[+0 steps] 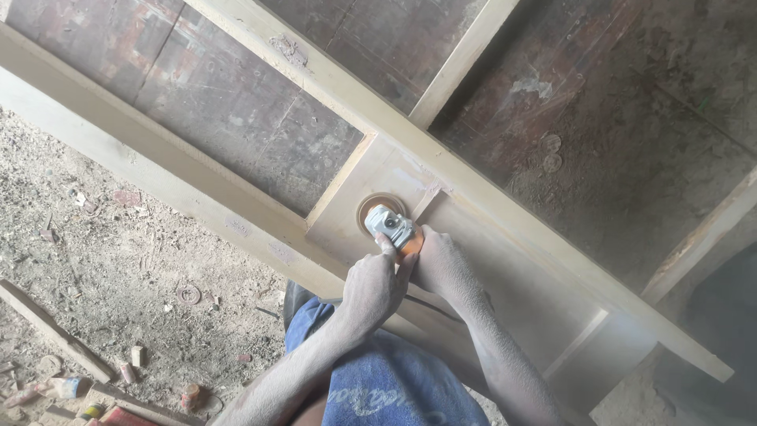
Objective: The person uses an orbital sander to smooth the surface of a wooden door frame. They move the sander across the flat panels and along the edges, generating wood dust. The person repositions the sander to cover different sections of the frame.
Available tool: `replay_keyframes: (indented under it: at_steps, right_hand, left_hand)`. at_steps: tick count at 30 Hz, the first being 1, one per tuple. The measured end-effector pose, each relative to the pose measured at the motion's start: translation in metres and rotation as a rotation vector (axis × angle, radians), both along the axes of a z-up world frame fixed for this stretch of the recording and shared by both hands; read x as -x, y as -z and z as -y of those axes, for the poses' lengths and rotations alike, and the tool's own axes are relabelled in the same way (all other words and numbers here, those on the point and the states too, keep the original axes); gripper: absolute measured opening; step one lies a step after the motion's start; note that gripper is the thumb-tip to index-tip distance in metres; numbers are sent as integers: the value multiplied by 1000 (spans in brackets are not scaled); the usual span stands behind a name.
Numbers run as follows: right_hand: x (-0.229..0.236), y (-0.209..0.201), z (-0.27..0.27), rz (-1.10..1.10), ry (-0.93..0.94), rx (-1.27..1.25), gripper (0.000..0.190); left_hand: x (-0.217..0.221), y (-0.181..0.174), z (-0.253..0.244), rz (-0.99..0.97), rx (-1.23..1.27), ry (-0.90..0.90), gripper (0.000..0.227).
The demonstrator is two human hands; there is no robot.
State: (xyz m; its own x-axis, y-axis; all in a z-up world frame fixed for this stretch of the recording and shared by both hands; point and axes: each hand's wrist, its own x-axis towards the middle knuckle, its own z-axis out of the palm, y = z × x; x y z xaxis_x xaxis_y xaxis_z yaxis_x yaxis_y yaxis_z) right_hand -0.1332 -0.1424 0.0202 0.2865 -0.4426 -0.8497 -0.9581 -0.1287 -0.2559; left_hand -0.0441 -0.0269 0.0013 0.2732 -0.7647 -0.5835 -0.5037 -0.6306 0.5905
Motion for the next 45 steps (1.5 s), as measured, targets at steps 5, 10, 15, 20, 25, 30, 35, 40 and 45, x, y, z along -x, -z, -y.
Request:
replay_keyframes:
  at_steps: [5,10,15,20,25,30,35,40,45]
  right_hand:
    - [6,-4,10,-1,-6,79,48]
    - [15,-18,21,-74,37,101,52]
    - [26,-27,32,-108,85,83,50]
    - [30,-24,38,-146,69,42,49]
    - [34,-18,30,-97,91,29,54]
    - [35,-7,27,-47,51,32,57]
    - [30,-7,36,-75,28,35,55]
    - [25,-15,34,-61,15,47,52]
    - [34,-21,29,-73,58,11,54]
  left_hand:
    - [2,-5,15,-25,-12,58,78]
    - [9,-13,25,-92,-15,80,77]
    - [19,-16,33,-100,-33,138,77]
    - [25,-7,37,-58,-14,177,71]
    - [29,5,24,7,29,182,67]
    - [30,12,21,62,-10,246,67]
    - [27,14,25,82,45,171,66]
    - [24,11,19,101,182,108,63]
    - [28,0,21,68,91,180,63]
